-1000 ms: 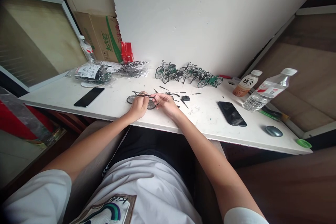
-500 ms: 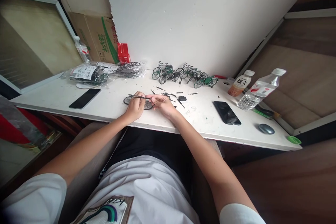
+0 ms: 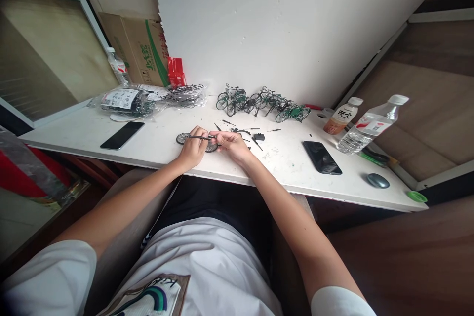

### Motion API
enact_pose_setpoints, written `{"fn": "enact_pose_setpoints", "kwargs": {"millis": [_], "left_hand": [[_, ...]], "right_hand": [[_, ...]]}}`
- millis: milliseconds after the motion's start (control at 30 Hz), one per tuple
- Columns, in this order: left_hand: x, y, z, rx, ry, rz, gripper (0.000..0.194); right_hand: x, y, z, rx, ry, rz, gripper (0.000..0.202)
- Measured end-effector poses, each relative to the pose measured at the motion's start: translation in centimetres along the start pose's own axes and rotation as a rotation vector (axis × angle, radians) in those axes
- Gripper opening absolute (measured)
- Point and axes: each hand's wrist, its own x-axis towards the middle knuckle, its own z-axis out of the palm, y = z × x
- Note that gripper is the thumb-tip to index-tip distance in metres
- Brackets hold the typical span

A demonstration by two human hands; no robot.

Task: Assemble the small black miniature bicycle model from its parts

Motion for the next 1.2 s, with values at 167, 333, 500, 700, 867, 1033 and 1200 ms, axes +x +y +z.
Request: {"fn": "enact_pose_setpoints", "kwargs": {"millis": [167, 333, 500, 700, 867, 1033, 1200], "left_hand": [[-0.1, 0.0, 0.0, -0.001, 0.029, 0.051, 0.025], [-0.1, 0.0, 0.1, 0.015, 0.032, 0.076, 0.027], [-0.2, 0.1, 0.2, 0.018, 0.059, 0.104, 0.023], [-0.5, 0.2, 0.2, 0.028, 0.149, 0.165, 0.019], [-0.6, 0.2, 0.3, 0.043, 0.156, 0.197, 0.017], [-0.7, 0.0, 0.3, 0.026, 0.156, 0.200, 0.016], [-0.9, -0.3, 0.4, 0.003, 0.140, 0.160, 0.016]], "right_hand": [[-0.3, 0.2, 0.0, 0.008, -0.021, -0.008, 0.047], [-0.2, 0.3, -0.1, -0.033, -0.013, -0.041, 0.046], [0.1, 0.2, 0.2, -0.053, 0.026, -0.078, 0.049], [-0.5, 0.0, 1.2, -0.102, 0.040, -0.137, 0.048], [-0.7, -0.1, 1.6, -0.141, 0.056, -0.150, 0.047], [-1.0, 0.4, 2.2, -0.031, 0.057, -0.126, 0.045], [-0.9, 0.9, 2.8, -0.025, 0.086, -0.147, 0.045]]}}
